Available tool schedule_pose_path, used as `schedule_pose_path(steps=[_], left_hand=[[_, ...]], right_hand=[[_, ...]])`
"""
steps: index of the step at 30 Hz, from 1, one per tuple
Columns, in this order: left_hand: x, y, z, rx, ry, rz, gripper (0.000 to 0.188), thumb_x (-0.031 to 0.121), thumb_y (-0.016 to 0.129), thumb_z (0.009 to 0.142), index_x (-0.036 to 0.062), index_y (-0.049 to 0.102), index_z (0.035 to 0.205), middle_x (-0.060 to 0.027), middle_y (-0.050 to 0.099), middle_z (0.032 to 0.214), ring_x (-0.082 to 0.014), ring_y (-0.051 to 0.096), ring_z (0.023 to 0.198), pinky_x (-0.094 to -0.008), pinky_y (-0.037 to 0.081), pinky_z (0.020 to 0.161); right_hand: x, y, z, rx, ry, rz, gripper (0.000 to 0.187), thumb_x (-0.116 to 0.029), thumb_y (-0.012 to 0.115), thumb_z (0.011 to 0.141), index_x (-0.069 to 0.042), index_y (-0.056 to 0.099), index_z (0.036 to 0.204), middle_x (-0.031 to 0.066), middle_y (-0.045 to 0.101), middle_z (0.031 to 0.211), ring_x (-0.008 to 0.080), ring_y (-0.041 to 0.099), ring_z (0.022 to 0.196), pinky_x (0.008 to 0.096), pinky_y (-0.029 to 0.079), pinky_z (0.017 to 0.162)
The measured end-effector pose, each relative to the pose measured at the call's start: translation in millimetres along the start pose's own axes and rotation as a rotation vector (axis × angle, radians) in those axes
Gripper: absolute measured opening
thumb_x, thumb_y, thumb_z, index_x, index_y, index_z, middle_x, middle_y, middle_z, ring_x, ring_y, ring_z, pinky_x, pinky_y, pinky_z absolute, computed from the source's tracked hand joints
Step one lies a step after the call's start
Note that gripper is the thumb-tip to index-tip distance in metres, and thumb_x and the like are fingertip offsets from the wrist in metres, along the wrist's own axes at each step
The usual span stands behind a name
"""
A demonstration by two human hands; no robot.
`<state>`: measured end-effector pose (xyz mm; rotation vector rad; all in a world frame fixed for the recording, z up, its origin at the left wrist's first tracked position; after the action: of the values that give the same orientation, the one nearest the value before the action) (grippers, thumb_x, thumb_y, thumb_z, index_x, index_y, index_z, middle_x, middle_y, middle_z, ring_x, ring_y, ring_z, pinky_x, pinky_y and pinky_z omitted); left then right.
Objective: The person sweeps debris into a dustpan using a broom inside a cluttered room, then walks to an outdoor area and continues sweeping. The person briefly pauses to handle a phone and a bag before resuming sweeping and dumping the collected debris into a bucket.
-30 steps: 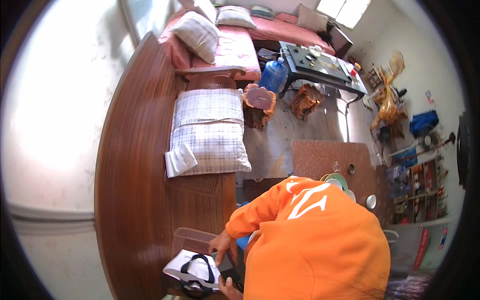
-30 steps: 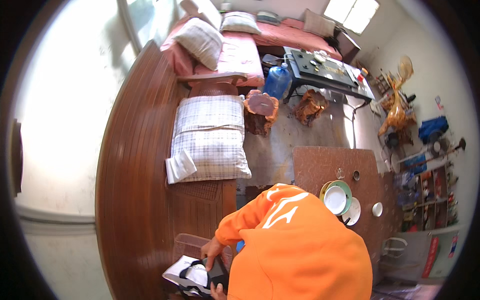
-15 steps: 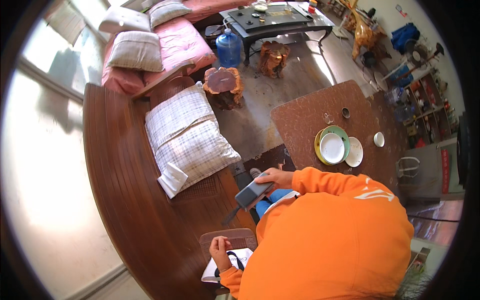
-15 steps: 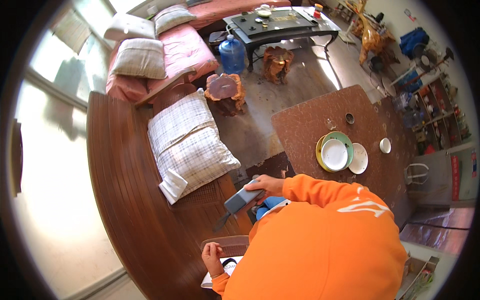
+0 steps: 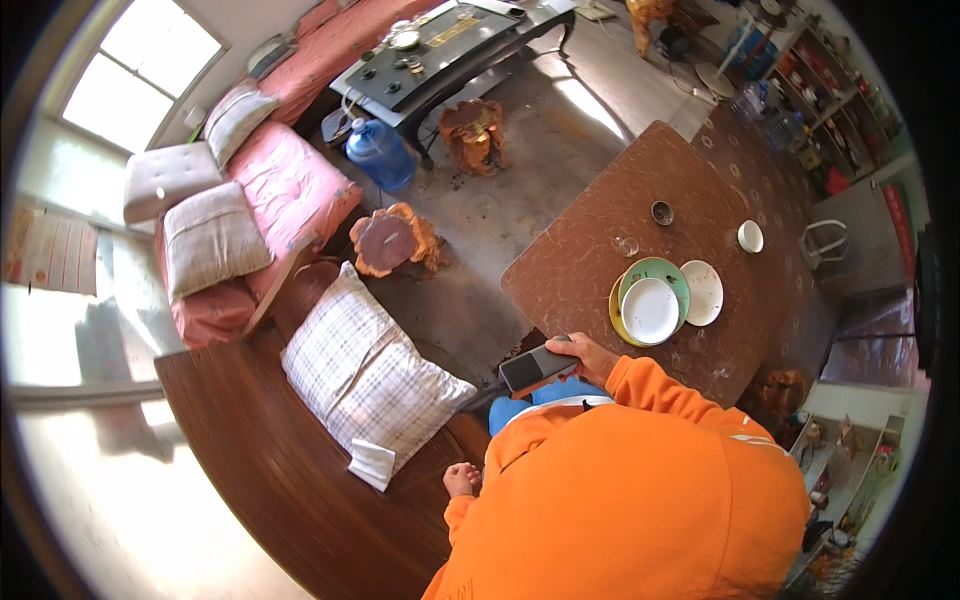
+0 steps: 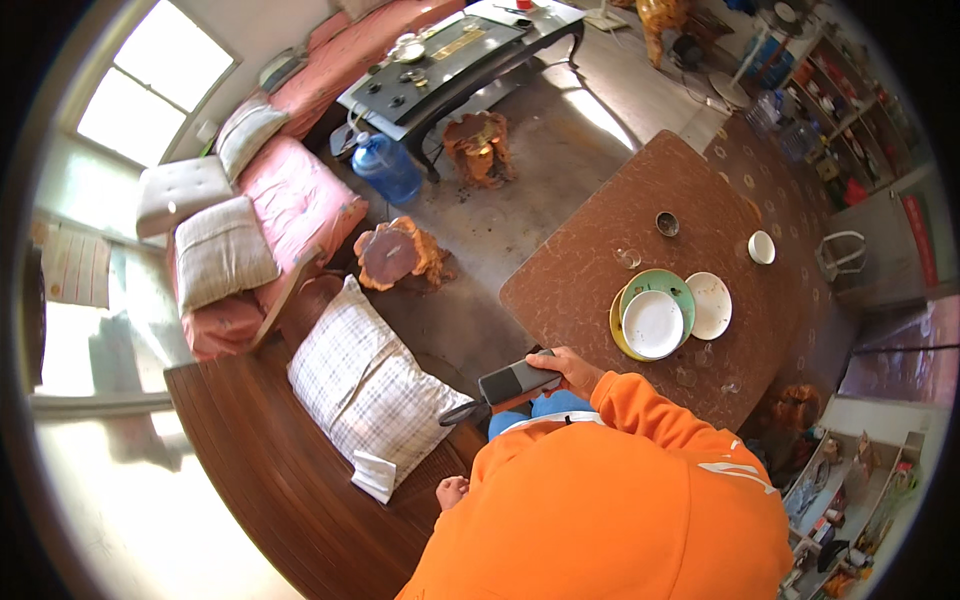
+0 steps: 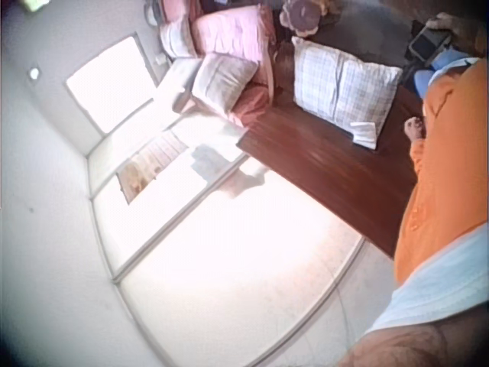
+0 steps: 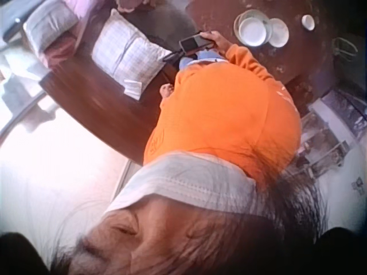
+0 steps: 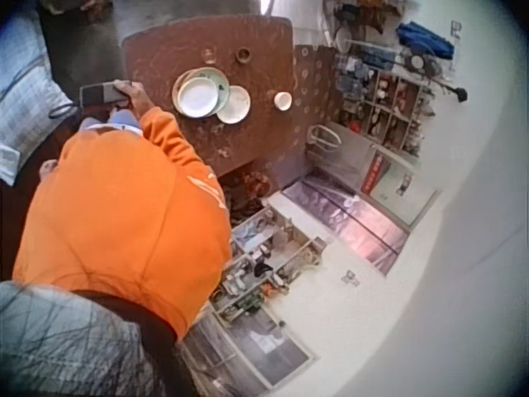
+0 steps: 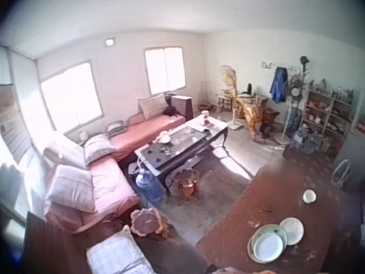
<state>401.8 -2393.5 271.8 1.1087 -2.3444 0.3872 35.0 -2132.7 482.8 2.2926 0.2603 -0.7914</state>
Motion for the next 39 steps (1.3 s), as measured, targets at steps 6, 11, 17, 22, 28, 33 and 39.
schedule_pose_path(steps=[6,11,17,22,28,33,39], left_hand=[[32.5,-4.7,76.5,0.075,0.248,0.868,0.017,0.014,0.068,0.082,-0.0028,0.067,0.084,-0.0096,0.068,0.078,-0.0142,0.06,0.063,-0.0314,0.05,0.06],[107.6,2.7,168.3,0.019,0.212,1.008,0.02,0.016,0.07,0.081,-0.0036,0.07,0.085,-0.011,0.071,0.082,-0.014,0.064,0.069,-0.0318,0.051,0.064],[286.9,76.2,233.9,-0.162,0.229,0.921,0.011,0.007,0.061,0.083,-0.0018,0.068,0.084,-0.0142,0.071,0.081,-0.0191,0.067,0.071,-0.0353,0.054,0.063],[417.3,131.9,288.7,-0.246,0.111,0.574,0.014,-0.004,0.047,0.084,0.0012,0.059,0.082,-0.0141,0.066,0.079,-0.0231,0.065,0.06,-0.037,0.056,0.051],[531.6,205.8,344.2,-0.275,0.198,0.667,0.009,-0.003,0.055,0.085,0.0023,0.058,0.091,-0.0119,0.065,0.082,-0.0215,0.065,0.06,-0.0351,0.056,0.05],[549.3,308.8,351.1,-0.483,0.154,0.746,0.012,-0.002,0.055,0.087,0.0043,0.057,0.097,-0.0106,0.066,0.085,-0.0185,0.065,0.06,-0.0317,0.055,0.051],[545.6,471.0,331.2,-0.745,0.379,0.913,0.013,-0.005,0.054,0.084,0.0038,0.063,0.087,-0.0066,0.065,0.075,-0.0155,0.062,0.062,-0.0293,0.051,0.057]], right_hand=[[-44.2,-31.1,15.5,0.15,-0.116,0.201,0.042,-0.045,0.059,0.092,-0.003,0.065,0.091,0.0095,0.066,0.076,0.015,0.062,0.06,0.0252,0.048,0.05],[-66.6,-57.6,49.1,0.343,-0.208,0.442,0.037,-0.044,0.06,0.091,-0.007,0.063,0.092,0.0062,0.063,0.074,0.0135,0.059,0.057,0.0245,0.047,0.045],[-133.6,-51.0,122.6,0.509,-0.259,0.487,0.036,-0.043,0.065,0.088,-0.009,0.059,0.09,0.0065,0.063,0.076,0.0147,0.059,0.059,0.0223,0.047,0.046],[-185.9,-34.7,180.6,0.481,-0.31,0.541,0.036,-0.043,0.066,0.088,-0.008,0.059,0.09,0.0076,0.064,0.075,0.0162,0.06,0.054,0.0235,0.048,0.045],[-218.3,-39.1,208.2,0.586,-0.391,0.637,0.034,-0.042,0.066,0.089,-0.008,0.059,0.091,0.0077,0.065,0.077,0.0185,0.061,0.054,0.0268,0.052,0.046],[-240.1,-66.3,217.4,0.65,-0.424,0.801,0.034,-0.041,0.067,0.088,-0.009,0.06,0.092,0.0101,0.066,0.08,0.0232,0.061,0.061,0.0318,0.051,0.053],[-309.3,-144.5,224.8,0.653,-0.57,0.894,0.036,-0.041,0.066,0.089,-0.006,0.062,0.094,0.0118,0.066,0.079,0.024,0.062,0.061,0.0321,0.05,0.053]])
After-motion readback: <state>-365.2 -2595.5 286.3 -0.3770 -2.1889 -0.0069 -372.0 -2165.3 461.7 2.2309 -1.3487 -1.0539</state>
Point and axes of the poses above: each hand's wrist, its own z-axis towards the middle knuckle, its own y-axis out of the palm, x = y × z, the point moved 7 cm from there along z, towards the middle knuckle
